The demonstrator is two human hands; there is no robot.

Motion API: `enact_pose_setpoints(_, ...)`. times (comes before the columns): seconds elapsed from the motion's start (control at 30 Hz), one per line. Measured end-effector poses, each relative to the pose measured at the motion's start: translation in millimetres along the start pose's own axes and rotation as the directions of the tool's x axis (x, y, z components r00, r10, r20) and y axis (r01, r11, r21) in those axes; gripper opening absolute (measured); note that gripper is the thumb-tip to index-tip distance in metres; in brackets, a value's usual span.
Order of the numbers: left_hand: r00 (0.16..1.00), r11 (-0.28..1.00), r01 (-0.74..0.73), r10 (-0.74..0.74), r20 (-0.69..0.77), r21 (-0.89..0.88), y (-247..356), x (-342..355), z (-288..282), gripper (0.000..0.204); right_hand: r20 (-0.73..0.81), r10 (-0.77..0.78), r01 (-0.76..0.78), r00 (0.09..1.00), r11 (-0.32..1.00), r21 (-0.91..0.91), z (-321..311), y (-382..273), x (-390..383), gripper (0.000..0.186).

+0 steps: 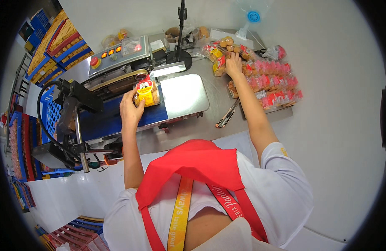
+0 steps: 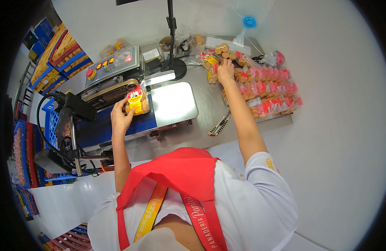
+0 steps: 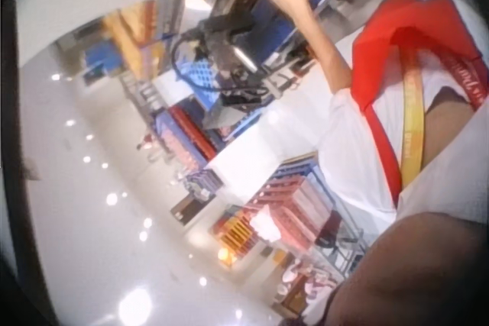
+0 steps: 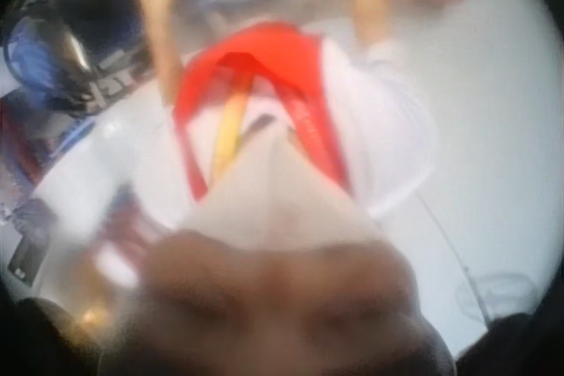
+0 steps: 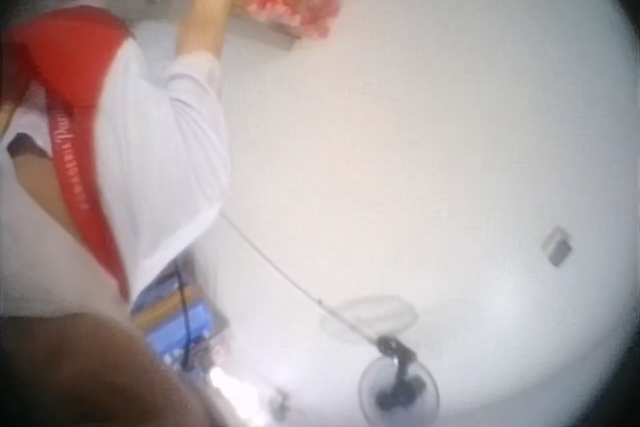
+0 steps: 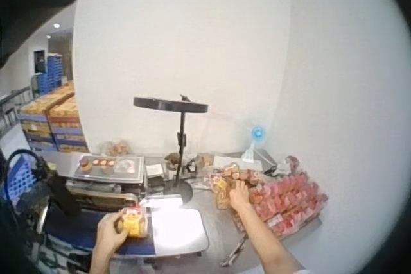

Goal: The person moves a metal tray on a stainless steel table, then repeatedly picks up individually wrapped bread rolls from a blue crate and places them onto the tray. The person then picks up each roll and places it into a packaging machine, which seals the roll in a plastic bag. The person then places the packaged roll onto the tray.

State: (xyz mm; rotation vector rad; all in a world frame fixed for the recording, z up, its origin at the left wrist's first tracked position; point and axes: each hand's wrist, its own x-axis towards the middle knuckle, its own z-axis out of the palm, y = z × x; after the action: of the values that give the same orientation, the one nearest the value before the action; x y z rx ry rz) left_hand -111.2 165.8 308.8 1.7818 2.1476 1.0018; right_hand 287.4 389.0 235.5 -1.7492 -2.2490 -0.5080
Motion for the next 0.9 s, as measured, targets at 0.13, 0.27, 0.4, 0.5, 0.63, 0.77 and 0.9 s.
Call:
enact_pose_setpoints(0.13,0.980,0.987,-0.146,0.154,-0.125,0.072,61,7,-16,0.053,-0.075,0.079,-0.054,0.994,0.955,0.292,42,25,11,0.017)
enact_pose_setpoints(0.27,0.922,0.917,-0.387,0.382,-0.067,-0.096,120,15,19,0.059,-0.106,-0.132,0.165,0.986,0.885,0.435,-84,-10,40,0.014)
enact_pose_setpoints(0.4,0.860,0.860,-0.505,0.493,-0.132,-0.078,167,45,101,0.084,0.029,-0.149,0.067,0.988,0.598,0.798,-140,-35,60,0.025)
enact_pose_setpoints(0.5,0.884,0.803,-0.465,0.445,-0.144,-0.374,176,82,126,0.069,0.096,-0.172,0.009,0.980,0.526,0.850,-166,-40,70,0.032)
enact_pose_setpoints(0.63,0.922,0.425,0.104,0.298,0.248,-0.899,146,110,134,0.043,0.066,-0.223,0.009,0.973,0.321,0.947,-197,-32,71,0.058)
enact_pose_setpoints(0.77,0.658,-0.094,0.671,0.533,0.532,-0.735,132,115,129,0.043,0.078,-0.310,-0.001,0.948,0.240,0.971,-208,-26,73,0.079)
enact_pose_setpoints(0.9,0.665,-0.266,0.700,0.580,0.470,-0.663,127,116,133,0.042,-0.031,-0.143,0.035,0.989,0.027,0.999,-199,-49,72,0.098)
